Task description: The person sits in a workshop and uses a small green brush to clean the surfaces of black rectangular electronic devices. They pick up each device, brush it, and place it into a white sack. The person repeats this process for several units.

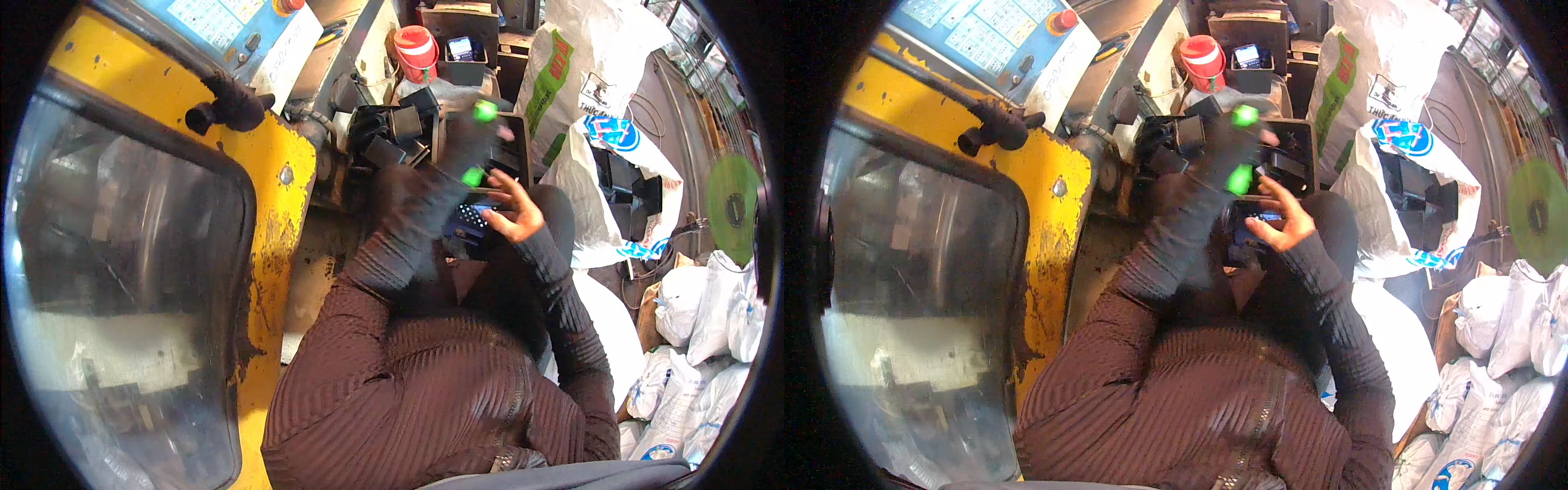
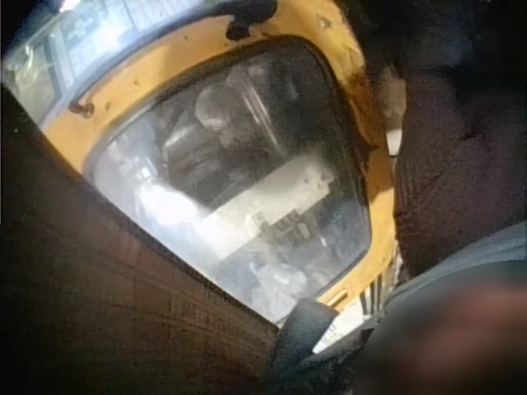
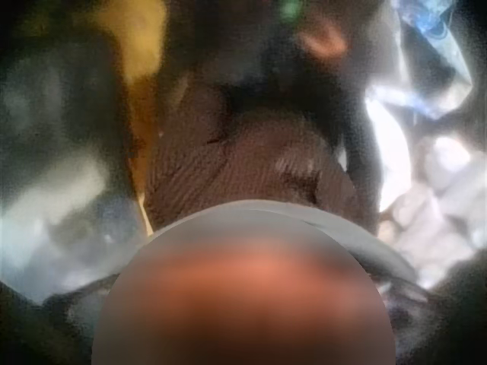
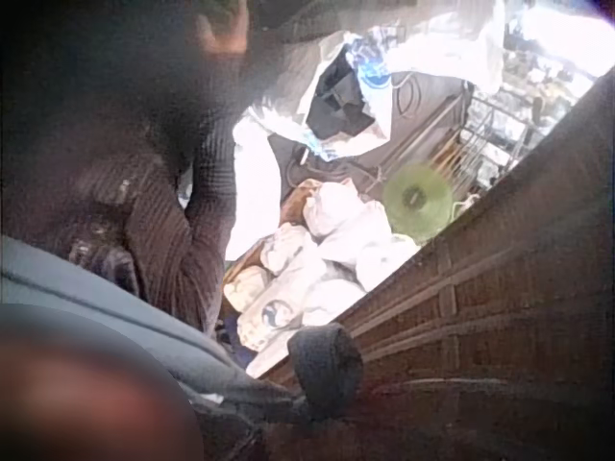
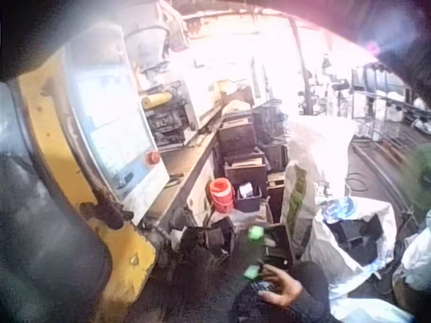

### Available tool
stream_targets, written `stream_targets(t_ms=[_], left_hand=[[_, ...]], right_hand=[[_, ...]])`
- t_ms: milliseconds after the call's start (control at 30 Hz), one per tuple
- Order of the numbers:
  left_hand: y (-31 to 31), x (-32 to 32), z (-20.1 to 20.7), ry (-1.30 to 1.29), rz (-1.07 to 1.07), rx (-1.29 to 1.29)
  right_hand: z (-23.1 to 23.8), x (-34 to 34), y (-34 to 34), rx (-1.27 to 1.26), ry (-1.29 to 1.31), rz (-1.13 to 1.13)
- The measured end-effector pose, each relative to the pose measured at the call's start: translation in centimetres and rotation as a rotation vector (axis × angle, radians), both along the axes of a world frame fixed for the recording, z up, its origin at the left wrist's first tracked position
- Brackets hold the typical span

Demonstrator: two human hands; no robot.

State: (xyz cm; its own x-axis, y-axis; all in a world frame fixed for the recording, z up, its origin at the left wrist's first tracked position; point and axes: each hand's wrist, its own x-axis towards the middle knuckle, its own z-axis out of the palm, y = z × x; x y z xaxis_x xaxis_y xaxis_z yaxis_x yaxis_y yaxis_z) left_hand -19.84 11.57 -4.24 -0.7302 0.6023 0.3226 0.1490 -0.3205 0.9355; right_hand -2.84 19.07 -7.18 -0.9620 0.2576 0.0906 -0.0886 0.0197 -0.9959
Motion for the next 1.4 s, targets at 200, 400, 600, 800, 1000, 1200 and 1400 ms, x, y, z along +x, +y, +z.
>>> stream_targets(t_ms=[200,400,600,800,1000,1200,1400], left_hand=[[-12.7,-16.6,-6.3,0.238,0.52,-1.271],[-16.2,-20.4,-12.0,0.031,0.322,-1.773],[-19.9,-24.4,-19.4,-0.136,0.15,-1.848],[-19.1,-24.4,-19.1,-0.408,0.19,-1.582],[-20.4,-25.3,-20.6,-0.6,0.254,-1.441],[-17.3,-23.7,-19.4,-0.36,0.24,-1.688],[-14.6,-22.7,-16.9,-0.26,0.284,-1.571]], right_hand=[[-8.0,-11.7,1.3,0.092,-0.208,0.27],[-14.5,-26.2,1.0,0.075,-0.44,0.189],[-19.0,-32.3,-2.9,0.259,-0.533,0.103],[-19.3,-32.5,-2.9,0.304,-0.606,0.029],[-17.4,-32.2,-4.7,-0.034,-0.614,0.013],[-15.2,-30.0,-4.5,-0.507,-0.561,-0.17],[-13.9,-27.7,-2.0,-0.815,-0.539,-0.177]])
